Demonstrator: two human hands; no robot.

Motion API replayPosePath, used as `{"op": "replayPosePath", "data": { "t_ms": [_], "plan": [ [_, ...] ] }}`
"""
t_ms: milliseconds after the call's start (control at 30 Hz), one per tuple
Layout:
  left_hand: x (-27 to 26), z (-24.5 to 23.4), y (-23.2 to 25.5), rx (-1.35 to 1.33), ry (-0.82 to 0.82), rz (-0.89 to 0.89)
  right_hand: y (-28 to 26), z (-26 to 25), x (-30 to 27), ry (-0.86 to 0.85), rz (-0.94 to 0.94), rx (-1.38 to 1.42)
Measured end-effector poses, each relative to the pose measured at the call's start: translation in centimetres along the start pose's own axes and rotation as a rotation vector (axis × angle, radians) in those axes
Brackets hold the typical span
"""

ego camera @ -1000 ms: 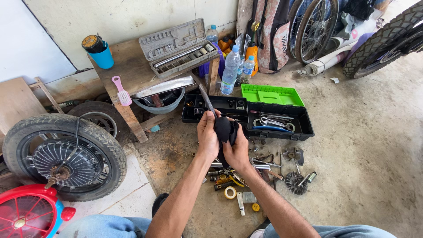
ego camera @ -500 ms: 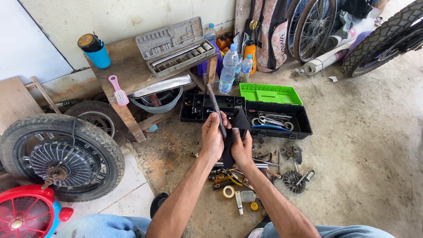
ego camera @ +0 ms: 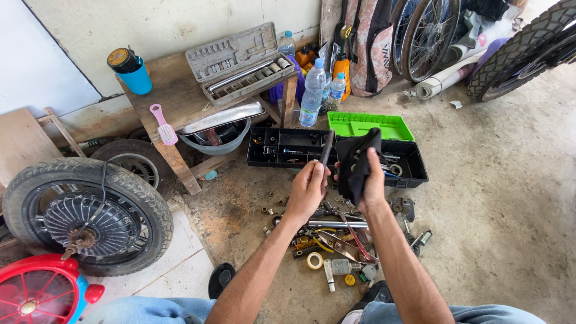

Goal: The person disassembles and inspects various components of a motorcycle's mechanics, sorting loose fasteners and tools within a black toolbox and cleaning metallic parts with a dark cloth.

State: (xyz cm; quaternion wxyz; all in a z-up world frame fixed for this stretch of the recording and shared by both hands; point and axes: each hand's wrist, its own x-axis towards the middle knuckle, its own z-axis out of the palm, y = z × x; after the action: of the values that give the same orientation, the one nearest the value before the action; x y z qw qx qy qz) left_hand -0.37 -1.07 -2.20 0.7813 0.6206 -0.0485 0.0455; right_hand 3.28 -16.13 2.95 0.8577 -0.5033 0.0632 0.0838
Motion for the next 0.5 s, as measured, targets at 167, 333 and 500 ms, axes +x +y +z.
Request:
{"op": "replayPosePath", "data": {
  "t_ms": [167, 333, 500],
  "plan": [
    [-0.9, 1.0, -0.7, 0.502, 0.019, 0.232, -0.9, 2.6, -1.6, -0.034, -0.128, -0.145],
    [-3.3, 1.4, 1.6, 1.038, 0.048, 0.384, 2.4, 2.7, -0.7, 0.053, -0.476, -0.252],
    [-3.1, 1.5, 2.6, 0.935, 0.003, 0.371, 2.0, 1.6, -0.1, -0.052, -0.550, -0.320]
  ]
}}
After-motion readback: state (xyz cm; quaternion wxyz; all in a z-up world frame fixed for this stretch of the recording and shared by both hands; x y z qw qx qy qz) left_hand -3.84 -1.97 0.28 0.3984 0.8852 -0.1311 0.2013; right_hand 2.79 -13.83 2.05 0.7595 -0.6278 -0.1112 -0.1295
